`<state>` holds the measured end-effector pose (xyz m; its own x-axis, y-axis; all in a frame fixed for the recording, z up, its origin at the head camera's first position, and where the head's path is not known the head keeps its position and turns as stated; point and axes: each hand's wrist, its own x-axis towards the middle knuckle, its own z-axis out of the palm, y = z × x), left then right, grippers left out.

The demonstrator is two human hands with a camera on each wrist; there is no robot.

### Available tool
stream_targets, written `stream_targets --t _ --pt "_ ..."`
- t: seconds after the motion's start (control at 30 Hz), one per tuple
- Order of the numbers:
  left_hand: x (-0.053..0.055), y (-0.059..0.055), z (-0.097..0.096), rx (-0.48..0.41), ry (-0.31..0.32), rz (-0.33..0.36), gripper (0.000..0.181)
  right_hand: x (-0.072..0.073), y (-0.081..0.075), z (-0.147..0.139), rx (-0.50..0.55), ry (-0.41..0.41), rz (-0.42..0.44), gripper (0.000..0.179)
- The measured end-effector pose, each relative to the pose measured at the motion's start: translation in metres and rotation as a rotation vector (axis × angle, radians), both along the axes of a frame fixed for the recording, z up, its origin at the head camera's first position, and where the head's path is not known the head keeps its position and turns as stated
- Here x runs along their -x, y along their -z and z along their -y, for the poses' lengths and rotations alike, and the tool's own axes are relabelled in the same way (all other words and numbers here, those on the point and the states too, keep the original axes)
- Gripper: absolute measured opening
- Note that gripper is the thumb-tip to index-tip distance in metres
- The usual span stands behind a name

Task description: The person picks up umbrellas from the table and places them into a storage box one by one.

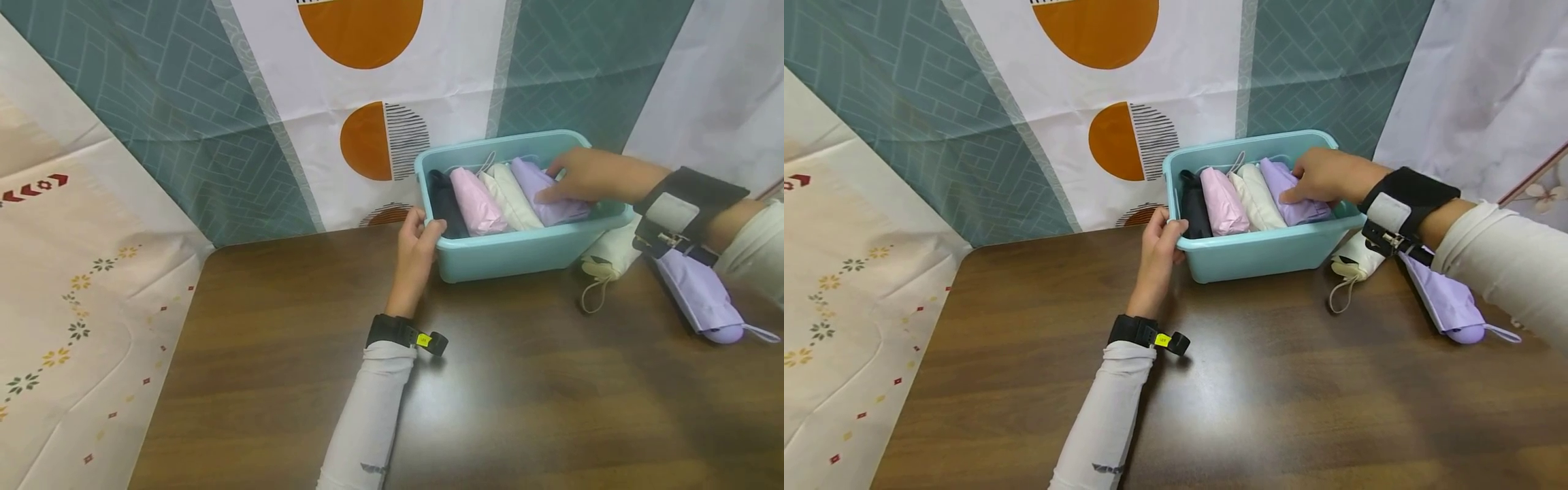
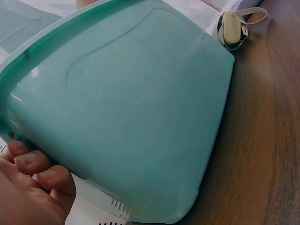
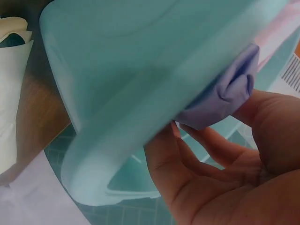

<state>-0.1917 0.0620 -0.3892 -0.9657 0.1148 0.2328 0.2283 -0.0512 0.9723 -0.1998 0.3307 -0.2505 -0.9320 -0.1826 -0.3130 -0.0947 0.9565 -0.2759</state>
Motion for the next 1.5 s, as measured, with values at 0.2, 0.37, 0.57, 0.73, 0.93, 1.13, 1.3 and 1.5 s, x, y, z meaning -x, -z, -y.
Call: stream_targets --t 0.2,0.37,0.57,0.73,0.93,1.13,1.3,1.5 --pt "0.002 -0.001 0.001 -0.019 -0.002 -0.019 0.020 0.002 0.002 0.000 -0.019 -0.023 -0.042 0.074" --pt "0.002 -0.001 0.002 -0.012 0.004 -0.013 0.019 0.000 0.003 -0.003 -0.027 -0.028 -0.039 0.076" --pt "0.003 0.001 0.002 -0.030 -0.002 0.000 0.019 -0.003 0.004 -0.002 -0.024 -0.024 -0.047 0.073" --pt "0.001 0.001 0.002 -0.028 -0.004 0.007 0.020 -0.004 0.004 -0.003 -0.022 -0.010 -0.058 0.068" --pt "-0.001 0.000 0.001 -0.039 0.002 0.000 0.019 -0.009 0.002 -0.013 0.004 -0.002 -0.107 0.061" --pt "-0.001 -0.002 0.000 -0.035 0.008 0.002 0.019 -0.022 0.001 -0.022 0.054 0.012 -0.190 0.055" --pt "0.000 -0.001 0.000 -0.045 0.009 -0.008 0.019 -0.038 -0.001 -0.029 0.106 0.030 -0.282 0.053" --pt "0.000 0.000 -0.001 -0.027 0.016 -0.004 0.020 -0.064 0.001 -0.040 0.159 0.074 -0.421 0.043"
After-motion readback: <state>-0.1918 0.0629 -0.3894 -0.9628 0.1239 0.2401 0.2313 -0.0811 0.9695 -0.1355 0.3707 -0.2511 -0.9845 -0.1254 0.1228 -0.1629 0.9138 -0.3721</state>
